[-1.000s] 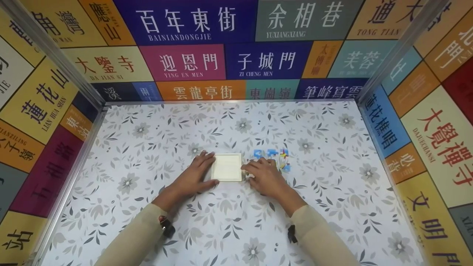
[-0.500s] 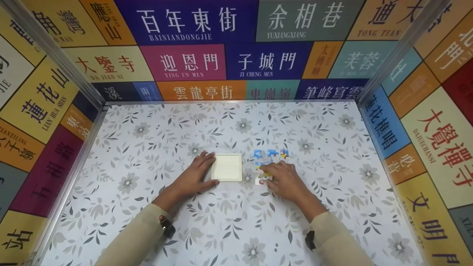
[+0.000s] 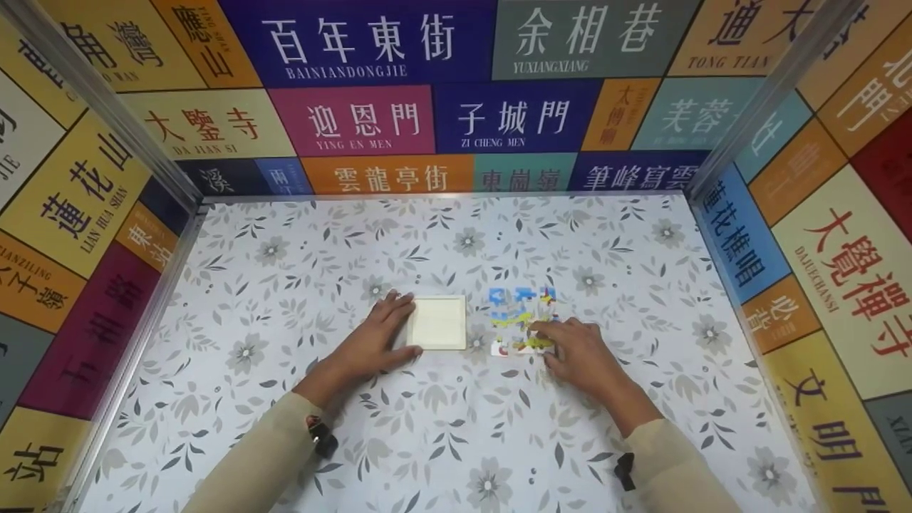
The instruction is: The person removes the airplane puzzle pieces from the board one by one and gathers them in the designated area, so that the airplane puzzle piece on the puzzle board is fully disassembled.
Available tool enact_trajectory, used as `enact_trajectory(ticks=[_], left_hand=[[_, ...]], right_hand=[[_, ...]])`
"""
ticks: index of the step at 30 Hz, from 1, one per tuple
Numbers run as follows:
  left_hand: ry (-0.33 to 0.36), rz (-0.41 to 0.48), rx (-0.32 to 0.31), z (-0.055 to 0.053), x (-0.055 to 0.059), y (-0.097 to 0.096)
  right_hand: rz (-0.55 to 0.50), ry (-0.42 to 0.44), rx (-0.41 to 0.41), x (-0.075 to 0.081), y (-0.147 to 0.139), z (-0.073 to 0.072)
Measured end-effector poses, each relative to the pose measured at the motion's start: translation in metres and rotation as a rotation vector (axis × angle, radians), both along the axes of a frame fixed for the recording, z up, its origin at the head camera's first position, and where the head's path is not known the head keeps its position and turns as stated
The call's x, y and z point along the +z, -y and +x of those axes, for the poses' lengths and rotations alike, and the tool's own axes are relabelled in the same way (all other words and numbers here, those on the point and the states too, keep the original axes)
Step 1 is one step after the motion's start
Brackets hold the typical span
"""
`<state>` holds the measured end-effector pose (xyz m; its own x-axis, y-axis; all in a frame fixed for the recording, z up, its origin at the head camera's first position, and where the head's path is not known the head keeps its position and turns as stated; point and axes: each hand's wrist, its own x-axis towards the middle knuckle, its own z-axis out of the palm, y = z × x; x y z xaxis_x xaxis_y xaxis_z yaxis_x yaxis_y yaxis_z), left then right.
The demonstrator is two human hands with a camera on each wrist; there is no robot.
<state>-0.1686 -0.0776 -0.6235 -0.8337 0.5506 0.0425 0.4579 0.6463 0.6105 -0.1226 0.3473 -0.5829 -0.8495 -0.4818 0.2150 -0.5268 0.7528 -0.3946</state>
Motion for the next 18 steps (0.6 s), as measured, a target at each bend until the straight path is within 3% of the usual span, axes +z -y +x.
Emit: enact_trajectory(ticks=[10,18], left_hand=[[-0.001,-0.010,-0.002,0.0009,0.0007,0.0010],[0.019,-0.023,0.002,0.0008,0.0008,0.0015]], right_hand=[[0.091,0.064,-0.050,-0.0015,-0.0055,0.0041],[0.059,-0.040,-0.004,-0.0050,-0.0071,0.0040]])
